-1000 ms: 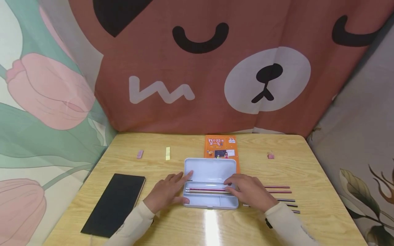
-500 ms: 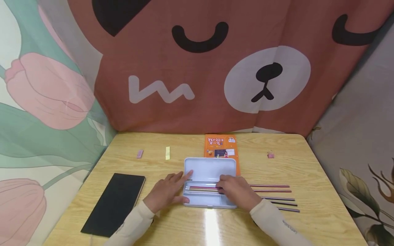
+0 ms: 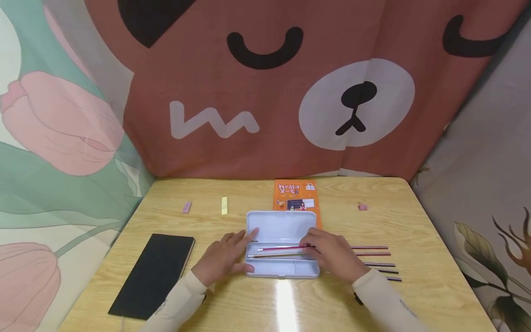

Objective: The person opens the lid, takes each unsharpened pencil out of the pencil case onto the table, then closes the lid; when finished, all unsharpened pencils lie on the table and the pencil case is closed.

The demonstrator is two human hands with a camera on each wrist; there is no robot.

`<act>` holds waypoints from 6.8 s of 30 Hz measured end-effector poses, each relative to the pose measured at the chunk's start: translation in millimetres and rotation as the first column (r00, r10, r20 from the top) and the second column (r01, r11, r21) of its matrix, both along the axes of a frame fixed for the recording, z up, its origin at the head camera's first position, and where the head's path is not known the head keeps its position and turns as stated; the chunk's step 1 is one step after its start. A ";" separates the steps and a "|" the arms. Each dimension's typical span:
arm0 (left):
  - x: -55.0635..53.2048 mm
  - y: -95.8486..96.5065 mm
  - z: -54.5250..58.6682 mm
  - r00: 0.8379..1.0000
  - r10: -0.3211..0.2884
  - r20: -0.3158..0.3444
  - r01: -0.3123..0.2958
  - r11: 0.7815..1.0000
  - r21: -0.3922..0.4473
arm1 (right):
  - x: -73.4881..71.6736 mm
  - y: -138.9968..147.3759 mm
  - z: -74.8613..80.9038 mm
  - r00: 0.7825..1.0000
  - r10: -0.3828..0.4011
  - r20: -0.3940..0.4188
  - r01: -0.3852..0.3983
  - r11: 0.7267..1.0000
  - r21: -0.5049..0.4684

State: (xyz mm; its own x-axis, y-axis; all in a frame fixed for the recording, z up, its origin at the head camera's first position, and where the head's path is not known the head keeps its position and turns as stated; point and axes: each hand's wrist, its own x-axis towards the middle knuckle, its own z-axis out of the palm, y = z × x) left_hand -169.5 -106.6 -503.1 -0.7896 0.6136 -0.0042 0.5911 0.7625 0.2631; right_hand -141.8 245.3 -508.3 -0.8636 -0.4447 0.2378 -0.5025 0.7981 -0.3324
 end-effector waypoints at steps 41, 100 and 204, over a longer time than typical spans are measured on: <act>-0.1 -2.0 0.7 1.000 -0.012 -0.006 0.012 1.000 0.020 | -5.4 154.5 -7.2 0.957 -0.222 0.185 0.212 0.975 0.072; -1.1 0.5 0.3 1.000 -0.001 -0.012 0.001 1.000 -0.004 | -12.6 -12.5 -20.5 0.993 0.104 -0.049 -0.101 0.993 0.064; -0.4 2.0 1.7 1.000 0.001 0.008 -0.001 1.000 0.015 | 3.8 -20.2 -2.7 0.967 0.014 0.256 -0.029 0.998 0.054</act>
State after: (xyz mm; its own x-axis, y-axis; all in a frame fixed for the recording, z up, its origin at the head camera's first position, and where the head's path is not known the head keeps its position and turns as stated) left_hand -169.9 -104.5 -501.5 -0.7903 0.6127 -0.0018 0.5880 0.7592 0.2792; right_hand -137.9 225.1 -511.0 -0.8823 -0.4704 -0.0151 -0.4244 0.8091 -0.4065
